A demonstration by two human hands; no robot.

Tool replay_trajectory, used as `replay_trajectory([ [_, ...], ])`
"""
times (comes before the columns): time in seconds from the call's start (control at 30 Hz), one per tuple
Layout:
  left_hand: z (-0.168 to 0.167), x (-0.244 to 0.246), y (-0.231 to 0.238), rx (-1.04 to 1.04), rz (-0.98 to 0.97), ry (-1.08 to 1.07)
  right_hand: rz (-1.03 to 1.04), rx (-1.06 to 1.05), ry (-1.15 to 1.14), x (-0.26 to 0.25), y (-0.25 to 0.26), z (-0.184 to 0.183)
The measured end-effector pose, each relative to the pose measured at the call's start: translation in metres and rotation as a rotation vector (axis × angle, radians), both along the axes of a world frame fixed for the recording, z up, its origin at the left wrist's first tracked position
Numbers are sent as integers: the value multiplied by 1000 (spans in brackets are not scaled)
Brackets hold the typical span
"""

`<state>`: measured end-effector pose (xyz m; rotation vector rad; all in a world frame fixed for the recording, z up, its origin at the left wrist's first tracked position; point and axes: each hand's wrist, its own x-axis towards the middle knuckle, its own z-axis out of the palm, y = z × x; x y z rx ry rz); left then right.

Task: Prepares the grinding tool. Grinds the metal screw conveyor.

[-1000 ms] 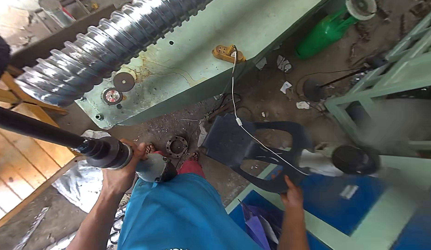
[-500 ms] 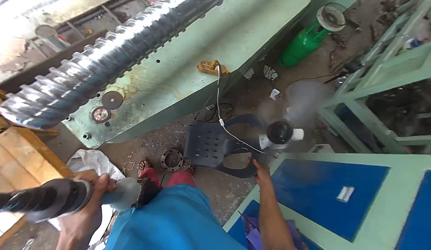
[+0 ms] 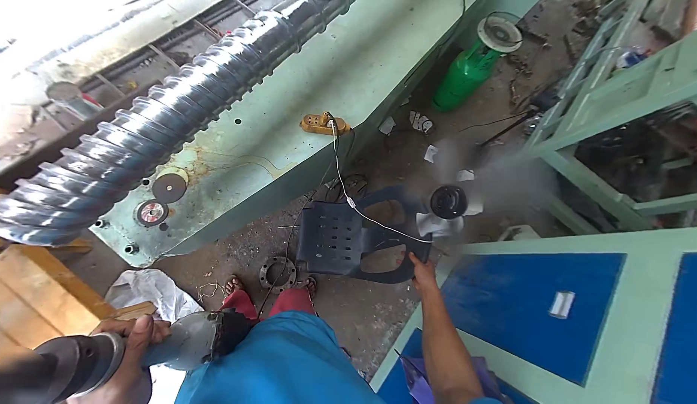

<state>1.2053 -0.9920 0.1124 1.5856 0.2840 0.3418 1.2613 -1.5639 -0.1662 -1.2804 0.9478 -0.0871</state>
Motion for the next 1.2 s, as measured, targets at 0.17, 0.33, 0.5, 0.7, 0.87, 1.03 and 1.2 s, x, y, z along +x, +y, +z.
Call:
replay_trajectory([
  [0.17,-1,8,-2,-18,-51,28,-70,-14,41,-19,-5,-13],
  [0.33,-4,18,-9,16,-117,30,-152,-13,103,-41,0,-20],
  [0.5,-9,24,-11,37,-161,6,-152,15,130,-46,5,-14],
  [0.7,-8,23,-8,47,-169,-7,-149,14,147,-47,15,-8],
  [0.87,-10,20,0,56,-127,-2,-159,38,152,-46,4,-12],
  [1.03,-9,17,5,65,-76,17,-101,-121,278,-51,10,-17],
  [1.2,-5,15,14,50,-5,10,48,-895,491,-80,24,13],
])
